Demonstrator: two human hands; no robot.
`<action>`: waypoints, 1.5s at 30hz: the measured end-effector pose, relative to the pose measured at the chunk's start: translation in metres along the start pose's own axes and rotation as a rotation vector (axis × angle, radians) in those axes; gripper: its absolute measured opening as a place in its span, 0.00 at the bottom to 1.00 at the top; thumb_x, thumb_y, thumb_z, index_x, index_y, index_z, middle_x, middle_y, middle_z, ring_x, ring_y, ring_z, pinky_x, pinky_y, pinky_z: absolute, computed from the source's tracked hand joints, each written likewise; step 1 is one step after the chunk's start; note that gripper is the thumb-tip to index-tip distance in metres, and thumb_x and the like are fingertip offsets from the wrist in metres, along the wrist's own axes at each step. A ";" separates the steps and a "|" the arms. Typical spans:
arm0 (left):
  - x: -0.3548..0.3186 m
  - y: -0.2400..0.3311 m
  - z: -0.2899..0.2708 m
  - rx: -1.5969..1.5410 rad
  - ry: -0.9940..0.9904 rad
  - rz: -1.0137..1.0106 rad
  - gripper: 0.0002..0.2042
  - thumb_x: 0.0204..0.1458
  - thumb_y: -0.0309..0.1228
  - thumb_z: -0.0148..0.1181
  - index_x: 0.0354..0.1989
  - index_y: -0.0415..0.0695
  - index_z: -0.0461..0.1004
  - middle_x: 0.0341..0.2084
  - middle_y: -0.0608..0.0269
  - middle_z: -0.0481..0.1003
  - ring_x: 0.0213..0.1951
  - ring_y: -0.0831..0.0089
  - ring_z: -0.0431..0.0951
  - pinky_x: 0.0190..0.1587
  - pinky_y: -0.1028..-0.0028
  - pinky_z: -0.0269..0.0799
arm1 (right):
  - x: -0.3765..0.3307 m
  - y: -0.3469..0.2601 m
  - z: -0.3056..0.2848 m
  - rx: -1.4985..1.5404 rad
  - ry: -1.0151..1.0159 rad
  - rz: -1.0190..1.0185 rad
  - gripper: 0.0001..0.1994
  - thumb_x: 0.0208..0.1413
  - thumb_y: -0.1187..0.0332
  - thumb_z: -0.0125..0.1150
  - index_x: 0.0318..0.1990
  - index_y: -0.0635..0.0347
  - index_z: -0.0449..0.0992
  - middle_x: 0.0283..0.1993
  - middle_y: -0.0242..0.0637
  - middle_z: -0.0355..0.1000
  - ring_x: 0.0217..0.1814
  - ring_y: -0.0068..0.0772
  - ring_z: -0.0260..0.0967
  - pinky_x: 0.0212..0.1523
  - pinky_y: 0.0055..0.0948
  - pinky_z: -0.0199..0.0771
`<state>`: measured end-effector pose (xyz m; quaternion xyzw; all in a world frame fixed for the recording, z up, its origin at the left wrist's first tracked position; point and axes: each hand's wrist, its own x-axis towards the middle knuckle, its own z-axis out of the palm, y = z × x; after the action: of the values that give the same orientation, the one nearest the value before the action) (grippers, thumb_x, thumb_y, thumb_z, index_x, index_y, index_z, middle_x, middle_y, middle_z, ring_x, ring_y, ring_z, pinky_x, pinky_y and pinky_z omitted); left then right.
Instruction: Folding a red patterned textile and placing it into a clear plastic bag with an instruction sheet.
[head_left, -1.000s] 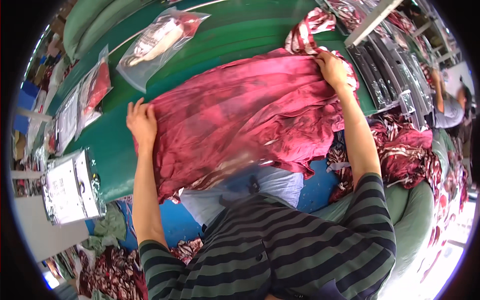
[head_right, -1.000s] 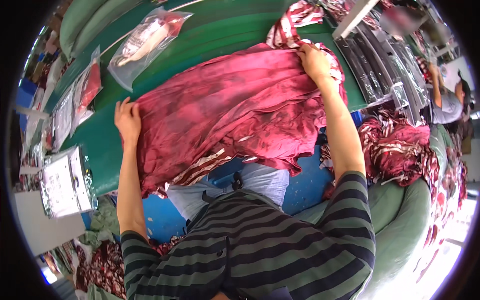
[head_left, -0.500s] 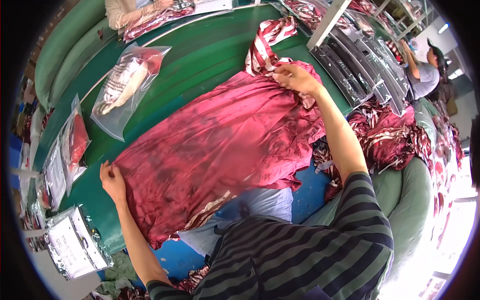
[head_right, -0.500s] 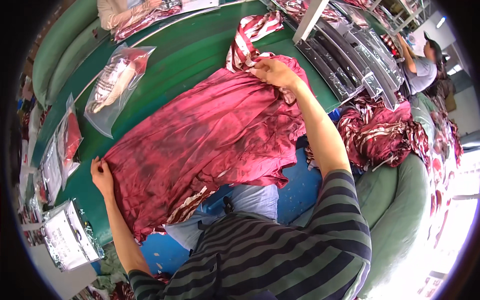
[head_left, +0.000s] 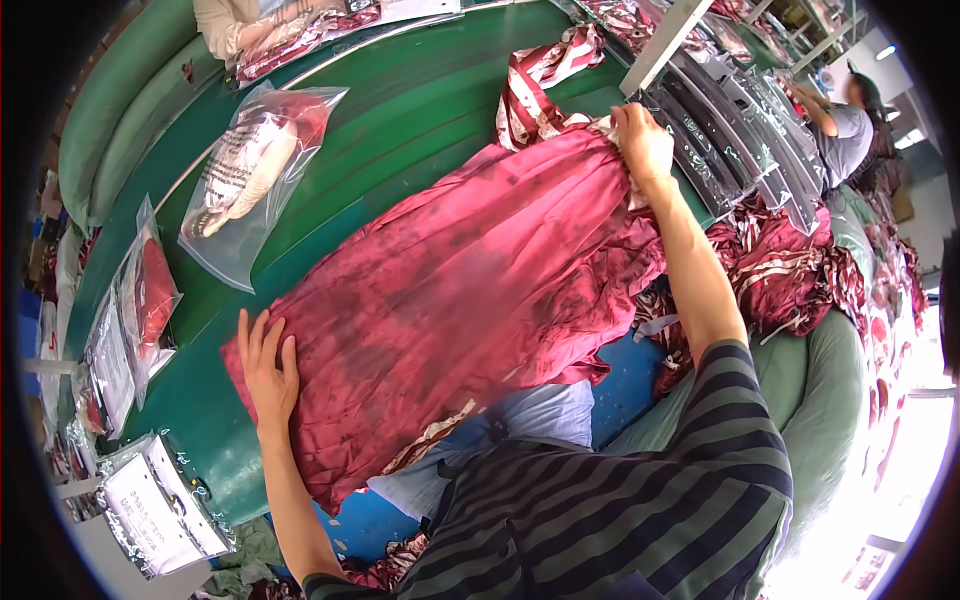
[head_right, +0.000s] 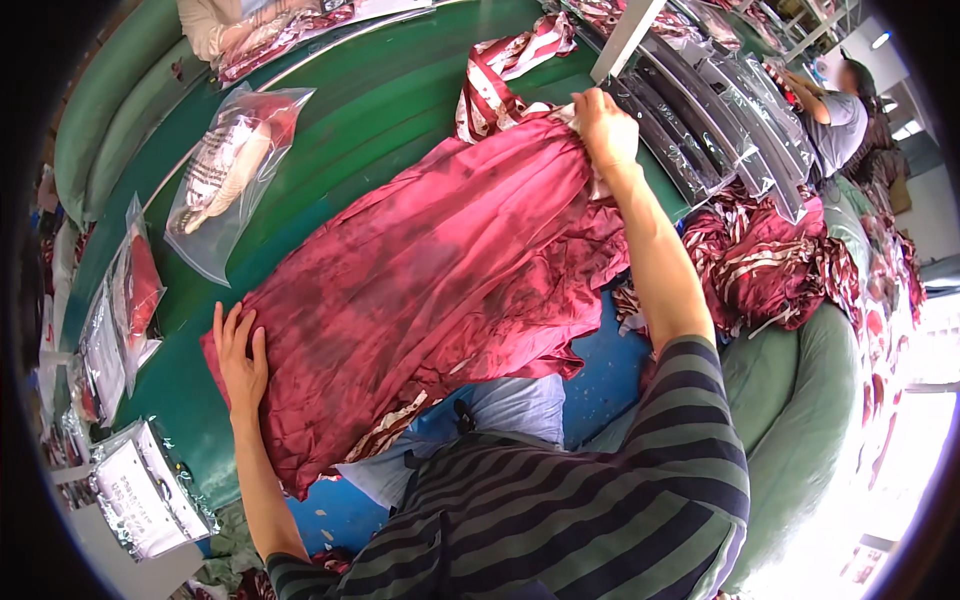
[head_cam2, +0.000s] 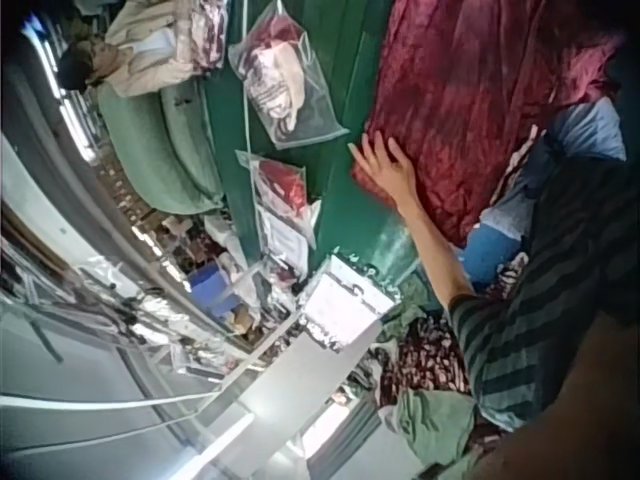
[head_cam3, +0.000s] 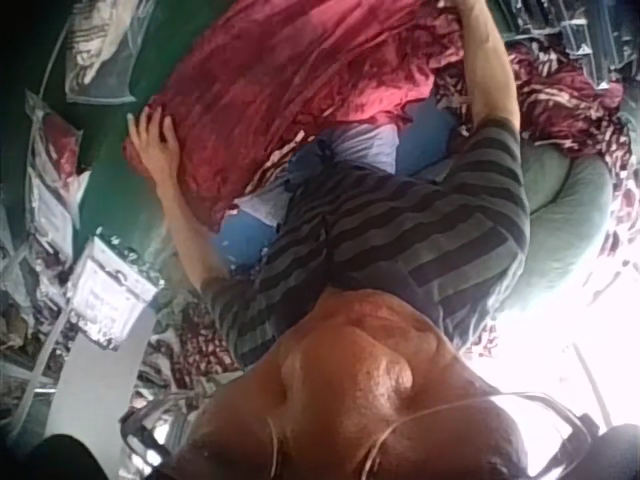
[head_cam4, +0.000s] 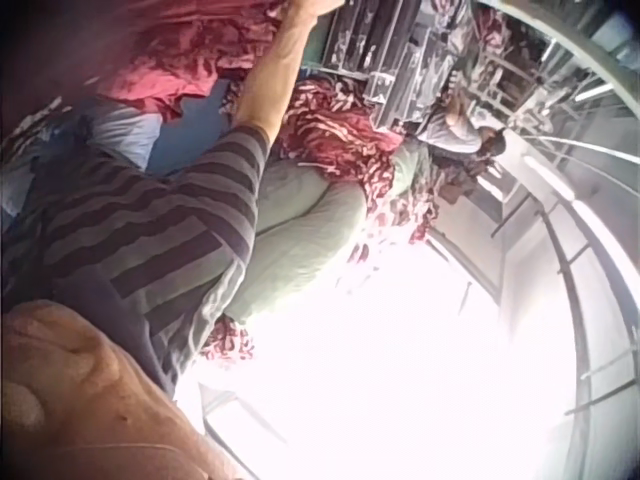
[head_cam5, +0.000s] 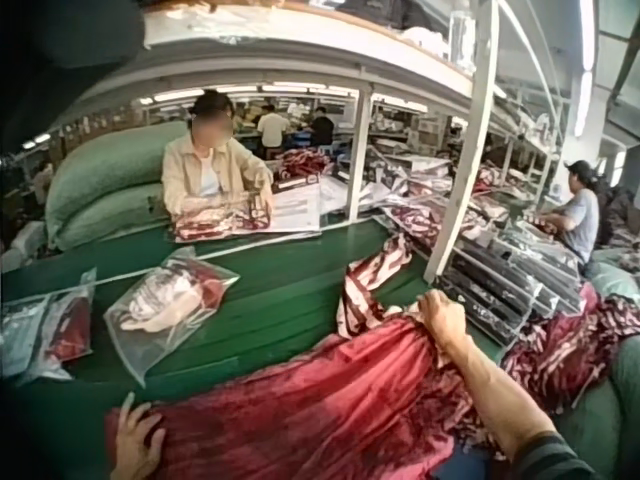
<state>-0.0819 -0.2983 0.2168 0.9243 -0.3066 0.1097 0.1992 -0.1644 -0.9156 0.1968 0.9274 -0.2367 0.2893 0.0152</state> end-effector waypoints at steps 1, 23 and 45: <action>-0.001 -0.001 0.000 -0.026 -0.041 -0.032 0.14 0.61 0.28 0.56 0.55 0.41 0.75 0.61 0.54 0.70 0.70 0.53 0.59 0.68 0.62 0.57 | 0.005 0.000 -0.003 -0.019 0.003 0.023 0.13 0.61 0.55 0.58 0.37 0.54 0.72 0.30 0.42 0.75 0.31 0.52 0.75 0.31 0.46 0.75; -0.008 -0.009 -0.003 -0.085 -0.043 -0.024 0.15 0.59 0.29 0.58 0.55 0.43 0.77 0.60 0.57 0.70 0.69 0.52 0.61 0.68 0.59 0.58 | 0.147 -0.116 0.065 0.420 -0.380 0.870 0.17 0.56 0.66 0.54 0.50 0.62 0.79 0.52 0.50 0.76 0.51 0.48 0.75 0.48 0.38 0.78; 0.023 0.059 -0.022 -0.175 0.035 0.116 0.34 0.47 0.16 0.52 0.69 0.43 0.61 0.68 0.53 0.61 0.73 0.48 0.52 0.71 0.57 0.54 | -0.066 -0.130 -0.120 0.175 -0.309 -0.857 0.33 0.51 0.52 0.66 0.66 0.46 0.66 0.70 0.32 0.62 0.67 0.39 0.61 0.61 0.41 0.65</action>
<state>-0.1018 -0.3441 0.2617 0.8821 -0.3643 0.1101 0.2776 -0.2169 -0.7523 0.2750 0.9716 0.1938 0.1341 0.0194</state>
